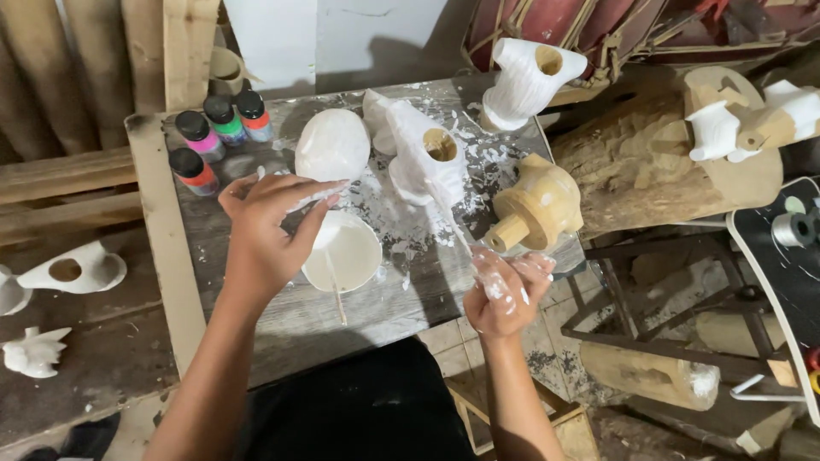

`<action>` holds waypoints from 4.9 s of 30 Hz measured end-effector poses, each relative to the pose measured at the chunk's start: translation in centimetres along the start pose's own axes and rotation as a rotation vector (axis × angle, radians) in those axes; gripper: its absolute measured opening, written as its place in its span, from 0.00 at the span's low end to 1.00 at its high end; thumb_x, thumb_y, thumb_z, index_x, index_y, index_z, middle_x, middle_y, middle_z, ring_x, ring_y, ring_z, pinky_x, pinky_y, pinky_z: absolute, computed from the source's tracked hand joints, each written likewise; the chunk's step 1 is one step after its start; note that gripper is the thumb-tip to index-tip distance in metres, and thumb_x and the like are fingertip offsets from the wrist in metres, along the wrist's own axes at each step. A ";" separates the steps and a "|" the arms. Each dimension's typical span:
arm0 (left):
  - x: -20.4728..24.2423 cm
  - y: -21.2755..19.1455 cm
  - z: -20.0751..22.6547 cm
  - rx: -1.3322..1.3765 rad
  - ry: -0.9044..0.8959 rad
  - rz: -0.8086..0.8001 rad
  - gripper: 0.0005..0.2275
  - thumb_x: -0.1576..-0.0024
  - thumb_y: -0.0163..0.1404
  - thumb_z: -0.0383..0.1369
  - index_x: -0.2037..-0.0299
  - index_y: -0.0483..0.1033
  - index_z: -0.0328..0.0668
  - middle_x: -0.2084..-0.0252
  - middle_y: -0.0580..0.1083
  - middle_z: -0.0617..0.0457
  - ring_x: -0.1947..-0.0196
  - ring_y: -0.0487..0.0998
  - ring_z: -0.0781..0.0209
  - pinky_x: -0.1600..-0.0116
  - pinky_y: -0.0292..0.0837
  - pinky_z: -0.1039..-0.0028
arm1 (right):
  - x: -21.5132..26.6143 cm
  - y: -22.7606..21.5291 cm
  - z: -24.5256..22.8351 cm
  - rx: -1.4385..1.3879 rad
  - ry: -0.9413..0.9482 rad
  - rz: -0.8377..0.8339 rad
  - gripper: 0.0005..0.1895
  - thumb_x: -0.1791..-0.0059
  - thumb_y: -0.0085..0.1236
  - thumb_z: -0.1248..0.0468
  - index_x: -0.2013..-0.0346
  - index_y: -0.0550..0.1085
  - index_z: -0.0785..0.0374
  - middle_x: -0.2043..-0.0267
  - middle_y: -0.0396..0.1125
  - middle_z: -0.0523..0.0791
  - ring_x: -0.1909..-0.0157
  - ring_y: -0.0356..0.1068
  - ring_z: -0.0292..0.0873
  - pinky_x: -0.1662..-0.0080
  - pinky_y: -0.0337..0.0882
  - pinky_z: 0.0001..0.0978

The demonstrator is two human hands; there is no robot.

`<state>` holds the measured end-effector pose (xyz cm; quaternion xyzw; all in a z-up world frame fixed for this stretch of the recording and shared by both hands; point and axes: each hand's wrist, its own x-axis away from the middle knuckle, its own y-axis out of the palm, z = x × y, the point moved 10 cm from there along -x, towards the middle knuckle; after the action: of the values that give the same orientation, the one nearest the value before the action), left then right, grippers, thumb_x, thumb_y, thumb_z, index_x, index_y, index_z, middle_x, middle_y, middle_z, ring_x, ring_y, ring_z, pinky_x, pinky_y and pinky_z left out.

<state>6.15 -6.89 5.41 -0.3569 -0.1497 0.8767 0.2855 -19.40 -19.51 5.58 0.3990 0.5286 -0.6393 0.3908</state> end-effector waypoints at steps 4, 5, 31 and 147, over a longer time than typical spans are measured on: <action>-0.1 0.0 0.2 -0.003 -0.010 -0.008 0.06 0.40 0.59 0.31 0.56 0.85 0.56 0.65 0.80 0.63 0.57 0.81 0.60 0.39 0.57 0.65 | -0.3 0.9 -0.7 -0.020 0.010 0.007 0.08 0.46 0.48 0.69 0.63 0.76 0.56 0.67 0.76 0.45 0.66 0.57 0.47 0.60 0.64 0.40; -0.1 0.0 0.3 -0.002 0.001 -0.006 0.06 0.40 0.60 0.31 0.56 0.85 0.56 0.65 0.80 0.62 0.57 0.81 0.59 0.40 0.57 0.64 | 0.2 1.2 -0.6 -0.019 0.013 0.004 0.08 0.46 0.49 0.69 0.64 0.76 0.56 0.66 0.76 0.45 0.66 0.58 0.48 0.60 0.65 0.41; 0.2 0.8 -0.6 0.029 -0.106 -0.059 0.02 0.40 0.62 0.34 0.61 0.85 0.58 0.64 0.79 0.59 0.52 0.79 0.56 0.36 0.44 0.45 | 6.1 4.1 0.7 0.000 0.099 0.000 0.06 0.47 0.56 0.67 0.67 0.80 0.56 0.67 0.76 0.43 0.66 0.61 0.48 0.56 0.67 0.42; -10.4 15.9 7.2 -0.873 -0.353 -0.940 0.41 0.34 0.10 0.57 0.83 0.75 0.46 0.75 0.77 0.59 0.28 0.61 0.60 0.25 0.11 0.36 | -1.8 1.9 16.4 -0.680 0.344 -0.042 0.12 0.43 0.43 0.65 0.61 0.73 0.70 0.62 0.64 0.56 0.53 0.63 0.53 0.57 0.77 0.43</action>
<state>0.83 -26.19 8.62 -0.1875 -0.6754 0.5631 0.4378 -18.51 -35.82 8.58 0.3372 0.7764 -0.3589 0.3934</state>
